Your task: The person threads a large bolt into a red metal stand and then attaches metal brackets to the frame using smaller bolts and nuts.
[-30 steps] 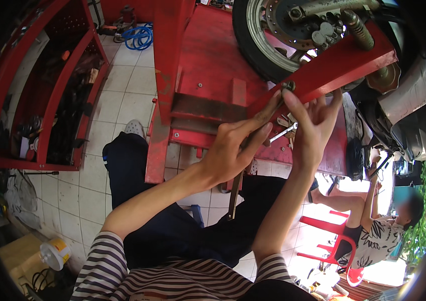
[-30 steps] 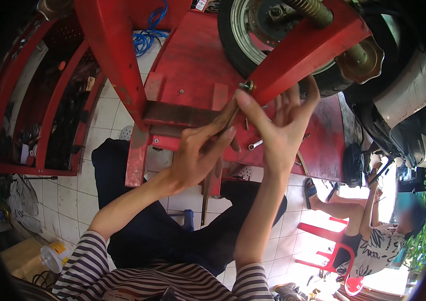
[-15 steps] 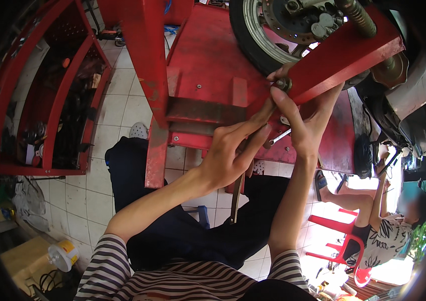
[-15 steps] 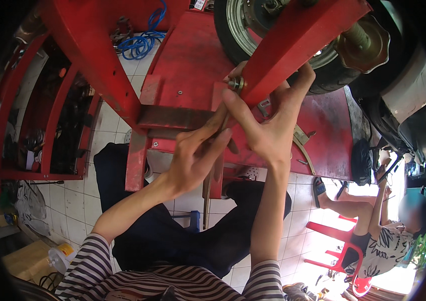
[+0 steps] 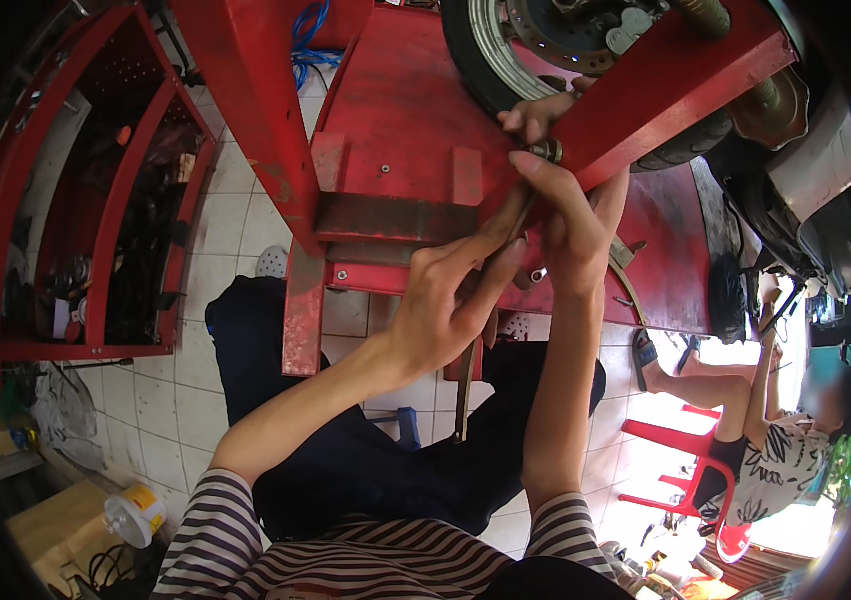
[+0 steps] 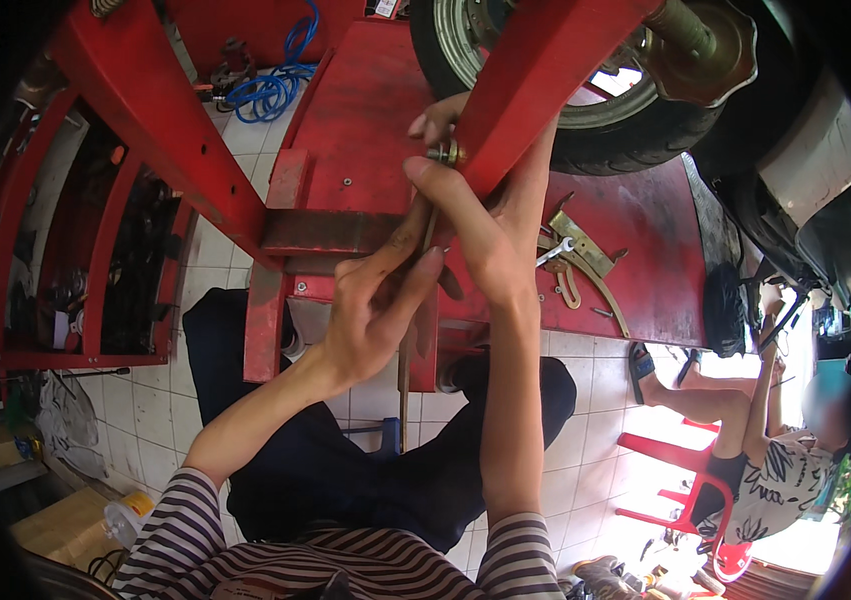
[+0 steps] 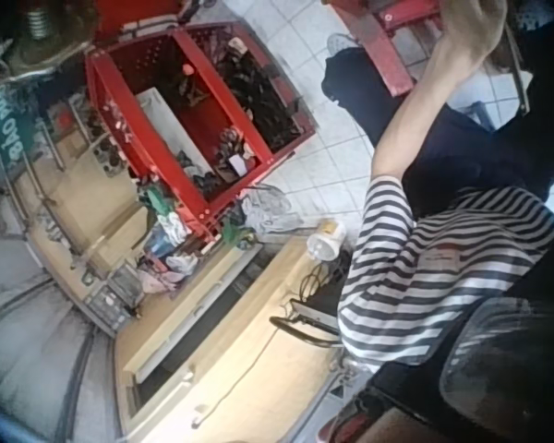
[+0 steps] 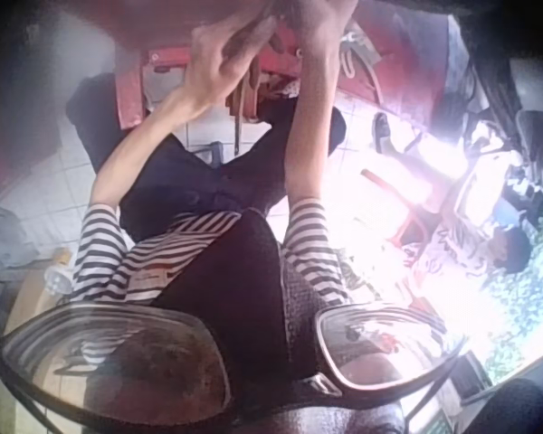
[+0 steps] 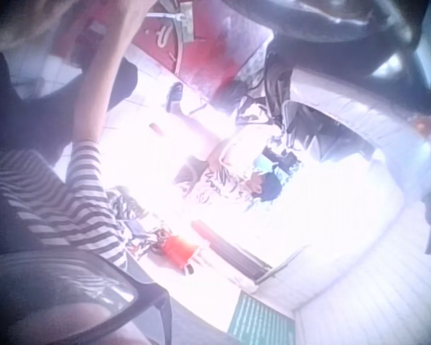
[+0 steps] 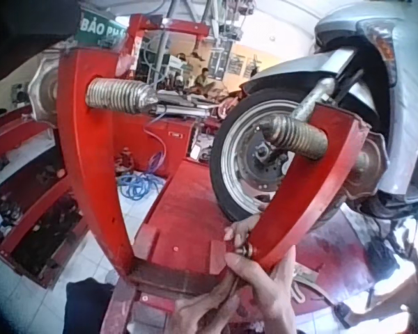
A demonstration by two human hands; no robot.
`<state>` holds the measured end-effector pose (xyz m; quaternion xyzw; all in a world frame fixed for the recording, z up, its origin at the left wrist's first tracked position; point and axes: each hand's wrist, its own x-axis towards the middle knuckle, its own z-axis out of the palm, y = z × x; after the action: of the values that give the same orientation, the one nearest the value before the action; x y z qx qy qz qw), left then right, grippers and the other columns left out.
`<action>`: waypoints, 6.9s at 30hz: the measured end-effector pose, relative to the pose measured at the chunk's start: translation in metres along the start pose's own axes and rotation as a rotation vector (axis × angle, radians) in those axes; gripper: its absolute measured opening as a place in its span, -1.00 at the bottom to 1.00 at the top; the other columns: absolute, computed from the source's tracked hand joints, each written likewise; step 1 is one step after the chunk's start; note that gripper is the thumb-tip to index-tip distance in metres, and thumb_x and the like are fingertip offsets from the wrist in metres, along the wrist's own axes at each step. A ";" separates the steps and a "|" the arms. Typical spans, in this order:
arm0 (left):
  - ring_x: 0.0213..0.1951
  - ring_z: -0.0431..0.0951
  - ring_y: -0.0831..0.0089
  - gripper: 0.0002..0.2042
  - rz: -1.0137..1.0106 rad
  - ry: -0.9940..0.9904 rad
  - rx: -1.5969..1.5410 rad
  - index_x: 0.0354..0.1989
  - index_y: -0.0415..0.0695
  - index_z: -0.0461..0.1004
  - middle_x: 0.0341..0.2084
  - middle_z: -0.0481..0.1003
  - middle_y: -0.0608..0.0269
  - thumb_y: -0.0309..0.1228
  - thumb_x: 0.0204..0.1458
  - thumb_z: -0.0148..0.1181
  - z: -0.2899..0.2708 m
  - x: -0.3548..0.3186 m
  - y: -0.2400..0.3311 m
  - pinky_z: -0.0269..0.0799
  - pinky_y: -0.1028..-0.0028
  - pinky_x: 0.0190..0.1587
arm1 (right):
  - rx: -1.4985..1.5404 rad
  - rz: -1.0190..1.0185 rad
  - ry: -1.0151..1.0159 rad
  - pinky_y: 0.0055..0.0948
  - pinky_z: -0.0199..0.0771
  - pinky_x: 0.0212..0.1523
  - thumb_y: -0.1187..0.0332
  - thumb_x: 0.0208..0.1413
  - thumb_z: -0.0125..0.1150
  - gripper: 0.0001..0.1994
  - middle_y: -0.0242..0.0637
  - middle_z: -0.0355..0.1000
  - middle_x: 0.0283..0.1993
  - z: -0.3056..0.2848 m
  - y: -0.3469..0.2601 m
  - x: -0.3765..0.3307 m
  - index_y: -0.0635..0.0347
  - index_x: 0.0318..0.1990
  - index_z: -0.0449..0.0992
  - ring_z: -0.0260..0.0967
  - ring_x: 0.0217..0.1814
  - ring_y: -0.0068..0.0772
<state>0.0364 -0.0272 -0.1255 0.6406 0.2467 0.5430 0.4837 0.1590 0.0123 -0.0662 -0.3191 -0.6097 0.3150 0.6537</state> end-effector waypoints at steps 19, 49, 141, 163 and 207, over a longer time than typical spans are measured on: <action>-0.73 0.46 0.57 -0.63 -0.038 0.030 -0.099 0.22 -0.31 0.33 -0.50 0.52 0.16 -0.52 0.24 0.03 0.004 0.000 0.000 0.34 0.54 -0.72 | 0.140 -0.018 -0.021 -0.26 0.29 0.17 0.37 0.01 0.33 -0.28 -0.11 0.17 0.17 -0.029 -0.009 -0.005 0.25 0.29 0.05 0.29 0.14 -0.23; -0.81 0.44 0.45 -0.43 -0.043 -0.073 -0.084 0.45 -0.20 -0.24 -0.52 0.57 -0.01 -0.38 0.35 -0.21 0.012 0.002 -0.005 0.42 0.55 -0.69 | -1.349 0.637 -0.293 -0.14 0.41 -0.22 0.31 -0.05 0.35 -0.78 -0.15 0.54 -0.34 -0.158 0.003 -0.112 0.23 -0.29 0.55 0.49 -0.22 -0.05; -0.50 0.61 0.06 -0.43 0.243 0.038 0.524 0.36 -0.12 0.16 -0.41 0.57 -0.09 -0.43 0.16 0.16 -0.007 0.012 -0.008 0.48 0.25 -0.50 | -0.204 -0.058 0.493 -0.58 0.38 -0.27 0.43 0.34 0.01 -0.86 -0.22 0.43 -0.23 -0.023 0.022 -0.054 0.31 -0.07 0.31 0.37 -0.32 -0.56; -0.51 0.58 -0.07 -0.53 0.120 -0.159 0.578 0.10 -0.29 0.17 -0.49 0.55 -0.16 -0.22 0.20 0.13 -0.024 0.023 -0.003 0.51 0.15 -0.46 | -0.218 -0.074 0.536 -0.60 0.37 -0.35 0.45 0.33 0.02 -0.86 -0.19 0.41 -0.29 -0.016 0.021 -0.050 0.31 -0.08 0.26 0.34 -0.40 -0.56; -0.71 0.38 0.72 -0.83 -0.113 -0.039 -0.429 -0.08 -0.31 0.42 -0.56 0.54 0.22 -0.50 0.23 0.11 -0.024 0.023 0.017 0.14 0.70 -0.73 | -0.707 -0.449 0.266 -0.53 0.20 -0.29 0.57 -0.27 0.48 -0.78 -0.43 0.19 -0.33 -0.007 0.007 -0.053 0.12 -0.37 0.68 0.17 -0.29 -0.52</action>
<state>0.0166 -0.0064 -0.1019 0.5188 0.1516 0.5424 0.6431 0.1623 -0.0263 -0.1043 -0.4203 -0.6448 -0.1067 0.6295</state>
